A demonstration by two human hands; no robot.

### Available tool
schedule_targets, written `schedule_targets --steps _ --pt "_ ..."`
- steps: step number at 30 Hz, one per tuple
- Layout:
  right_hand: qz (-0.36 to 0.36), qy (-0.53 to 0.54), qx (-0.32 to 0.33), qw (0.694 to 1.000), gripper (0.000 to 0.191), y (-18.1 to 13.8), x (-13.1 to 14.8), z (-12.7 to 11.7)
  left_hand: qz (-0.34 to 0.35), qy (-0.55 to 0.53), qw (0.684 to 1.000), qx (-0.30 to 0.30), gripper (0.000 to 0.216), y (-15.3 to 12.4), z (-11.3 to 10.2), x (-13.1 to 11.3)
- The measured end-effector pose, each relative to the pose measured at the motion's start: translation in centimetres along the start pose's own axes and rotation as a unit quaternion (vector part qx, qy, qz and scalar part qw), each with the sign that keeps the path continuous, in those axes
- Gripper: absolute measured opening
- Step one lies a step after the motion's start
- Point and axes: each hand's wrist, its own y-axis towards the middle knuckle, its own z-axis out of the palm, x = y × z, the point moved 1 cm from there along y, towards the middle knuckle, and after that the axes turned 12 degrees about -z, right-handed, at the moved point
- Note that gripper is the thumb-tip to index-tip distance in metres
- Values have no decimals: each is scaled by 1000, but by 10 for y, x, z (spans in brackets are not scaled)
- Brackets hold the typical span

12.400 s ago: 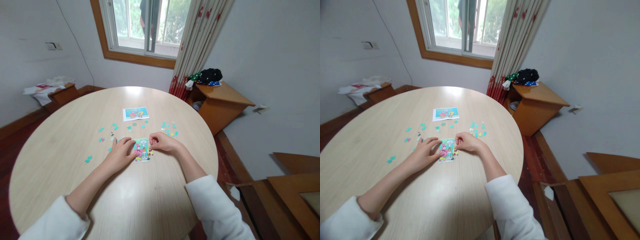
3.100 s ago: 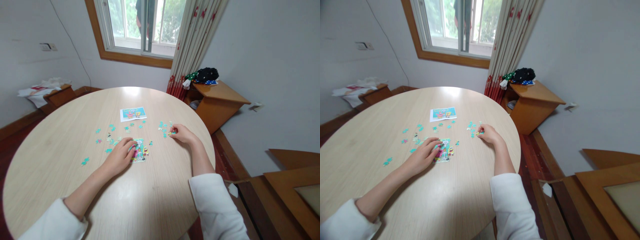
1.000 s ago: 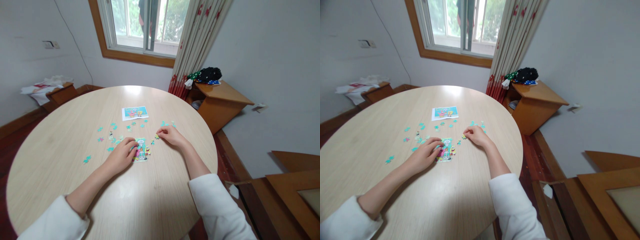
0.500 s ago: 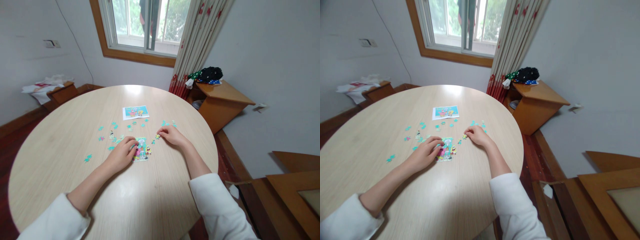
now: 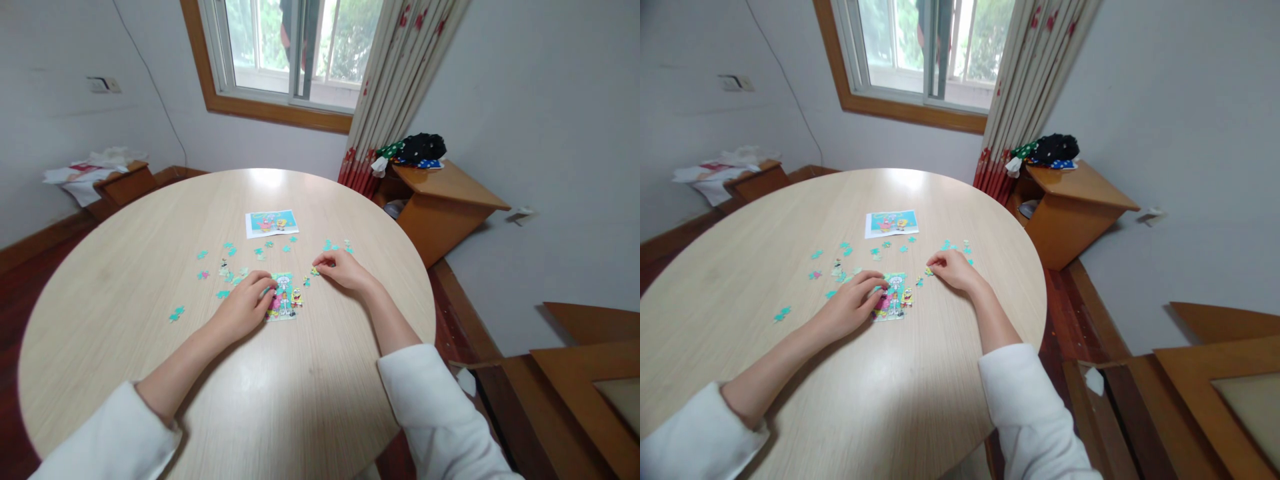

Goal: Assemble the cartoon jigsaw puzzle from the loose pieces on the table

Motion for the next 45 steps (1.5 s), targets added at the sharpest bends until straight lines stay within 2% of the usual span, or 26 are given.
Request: schedule_targets --steps 7,14,21,24,29,33,38,45 --pt "-7 24 -6 1000 17 1 1 1 1 -2 1000 5 30 0 1 0" --pt "17 129 -25 991 10 0 0 5 -1 -7 1000 7 28 0 0 0" --pt "-23 104 -38 994 10 0 2 4 8 -7 1000 -11 29 0 -2 -1" --pt "-19 129 -34 991 10 -1 11 6 54 -3 998 23 28 -4 -3 -6" --pt "-6 224 16 974 10 0 28 19 119 18 987 106 37 -10 -2 -13" --pt "-19 188 32 981 6 3 27 26 120 40 983 136 42 -10 -2 -14" --pt "-35 120 -22 992 7 3 21 19 116 47 984 128 36 -8 -3 -14" --pt "-49 146 74 985 7 0 27 26 111 29 987 114 32 -7 -4 -14"
